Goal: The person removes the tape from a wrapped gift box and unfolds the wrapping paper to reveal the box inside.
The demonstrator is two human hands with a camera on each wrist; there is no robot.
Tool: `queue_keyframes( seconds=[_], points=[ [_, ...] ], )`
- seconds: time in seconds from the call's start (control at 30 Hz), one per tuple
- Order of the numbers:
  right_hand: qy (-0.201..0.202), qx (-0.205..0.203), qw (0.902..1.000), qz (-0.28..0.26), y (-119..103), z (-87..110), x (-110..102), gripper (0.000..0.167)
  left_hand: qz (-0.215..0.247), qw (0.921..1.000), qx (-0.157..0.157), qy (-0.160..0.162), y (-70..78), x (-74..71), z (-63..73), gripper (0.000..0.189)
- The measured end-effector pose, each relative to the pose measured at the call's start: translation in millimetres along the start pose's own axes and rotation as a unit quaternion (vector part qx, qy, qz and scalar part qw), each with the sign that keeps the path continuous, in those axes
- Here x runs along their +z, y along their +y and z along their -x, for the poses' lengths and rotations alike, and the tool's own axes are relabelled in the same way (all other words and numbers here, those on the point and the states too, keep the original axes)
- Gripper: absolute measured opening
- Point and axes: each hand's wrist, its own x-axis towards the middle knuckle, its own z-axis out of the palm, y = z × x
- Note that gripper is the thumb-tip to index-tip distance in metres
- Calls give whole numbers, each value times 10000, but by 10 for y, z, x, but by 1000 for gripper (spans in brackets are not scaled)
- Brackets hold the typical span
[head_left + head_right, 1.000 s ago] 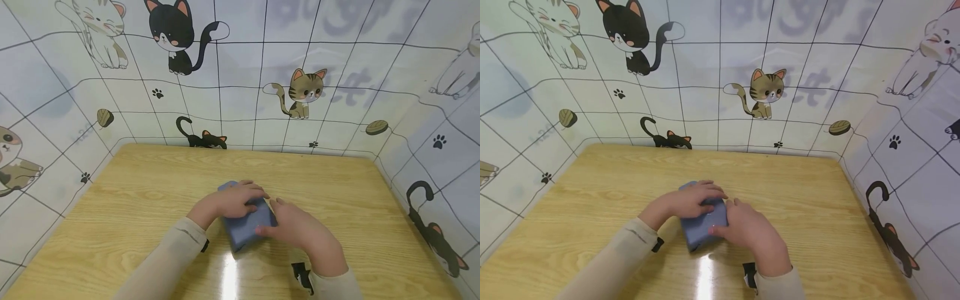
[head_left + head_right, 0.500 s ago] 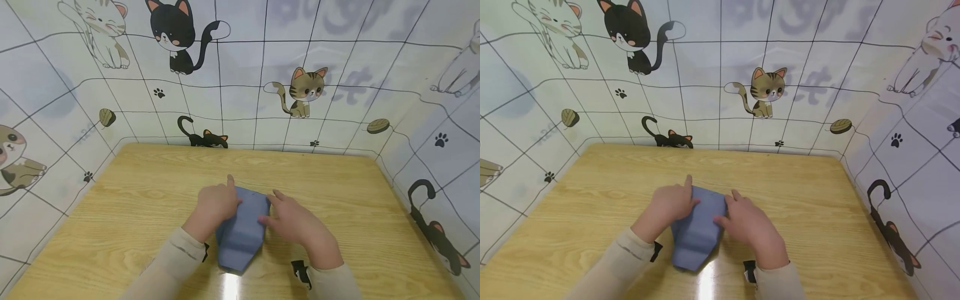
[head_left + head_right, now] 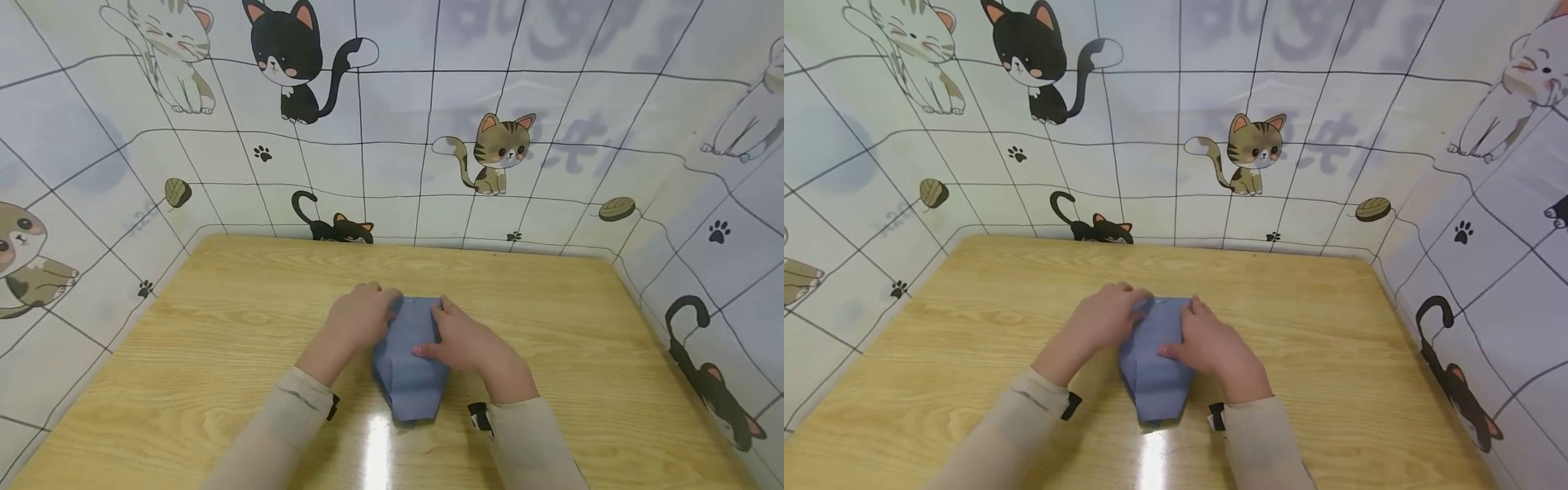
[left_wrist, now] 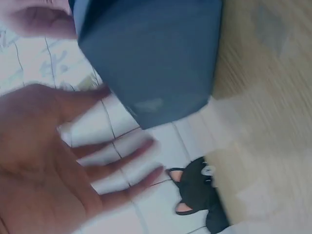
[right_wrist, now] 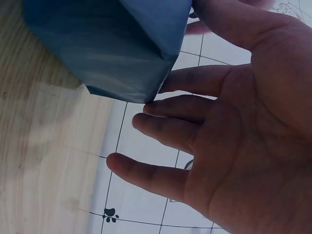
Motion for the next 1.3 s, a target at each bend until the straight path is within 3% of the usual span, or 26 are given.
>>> queue_keyframes(
  seconds=[0.17,0.27,0.37,0.53,0.73,1.3],
  points=[
    [-130,10,9999,66,-18,-21,-29,95,326,9932,1115,24,-82,-5,-129,12],
    [-187,14,9998,52,-22,-21,-30,97,220,9888,1472,-101,-95,-2,-166,9],
    [-216,29,9998,31,-24,-17,-28,97,-142,9864,1630,-128,-82,4,-189,8],
    [-218,13,9998,20,-13,-12,-11,97,-592,9855,1549,-347,-44,45,-226,9],
    [-212,-1,9998,5,2,-44,17,96,-769,9858,1427,-432,-31,77,-243,9],
    [-238,75,9997,4,-3,-42,13,96,-110,9960,784,-414,-14,25,-477,7]
  ],
)
